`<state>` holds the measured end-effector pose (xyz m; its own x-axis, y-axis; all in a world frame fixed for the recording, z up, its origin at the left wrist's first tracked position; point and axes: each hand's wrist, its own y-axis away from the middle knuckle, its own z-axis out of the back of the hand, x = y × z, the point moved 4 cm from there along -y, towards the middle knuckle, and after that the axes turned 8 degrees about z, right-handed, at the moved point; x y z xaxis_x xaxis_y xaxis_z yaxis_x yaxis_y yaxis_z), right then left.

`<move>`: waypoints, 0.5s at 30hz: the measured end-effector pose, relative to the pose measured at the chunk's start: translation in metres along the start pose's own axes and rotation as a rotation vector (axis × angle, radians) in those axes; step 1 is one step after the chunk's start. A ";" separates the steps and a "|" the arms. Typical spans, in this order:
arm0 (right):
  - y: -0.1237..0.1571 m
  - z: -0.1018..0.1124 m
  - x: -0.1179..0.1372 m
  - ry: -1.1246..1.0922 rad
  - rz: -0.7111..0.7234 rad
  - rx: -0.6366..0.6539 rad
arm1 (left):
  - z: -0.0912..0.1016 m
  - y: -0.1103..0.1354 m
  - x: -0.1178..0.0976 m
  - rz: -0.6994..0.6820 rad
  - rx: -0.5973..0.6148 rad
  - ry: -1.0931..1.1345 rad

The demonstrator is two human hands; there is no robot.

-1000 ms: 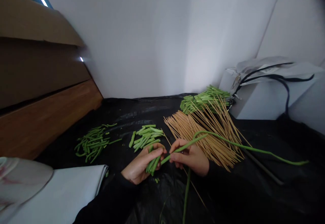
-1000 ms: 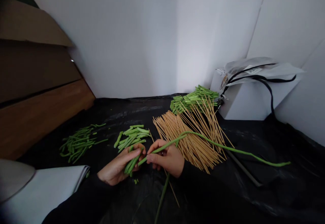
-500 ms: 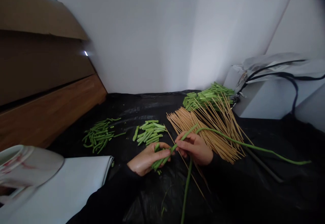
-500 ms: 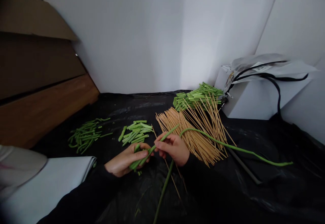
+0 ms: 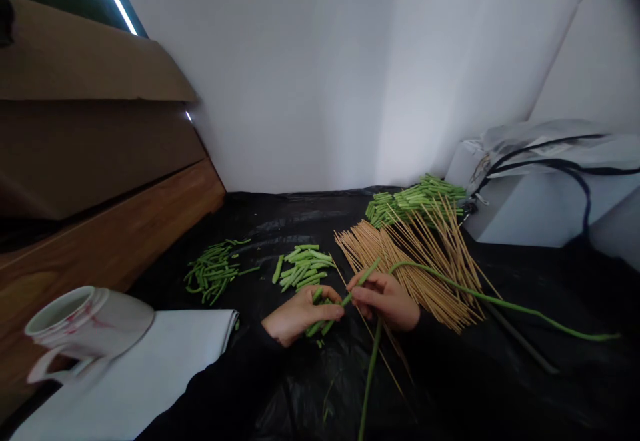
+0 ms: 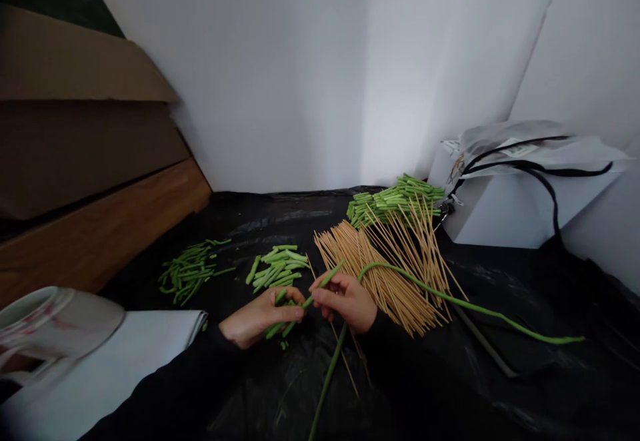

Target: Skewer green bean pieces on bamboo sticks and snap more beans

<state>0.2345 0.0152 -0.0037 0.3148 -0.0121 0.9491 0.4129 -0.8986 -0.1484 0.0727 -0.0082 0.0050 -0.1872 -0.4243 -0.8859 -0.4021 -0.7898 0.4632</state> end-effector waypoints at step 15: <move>0.002 0.000 -0.008 0.248 0.012 -0.086 | 0.035 0.009 -0.028 -0.449 -0.533 0.148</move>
<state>0.2332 0.0131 -0.0115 0.0957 -0.1210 0.9880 0.3326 -0.9316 -0.1463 0.0425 0.0121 0.0330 0.0328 -0.0334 -0.9989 0.0879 -0.9955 0.0361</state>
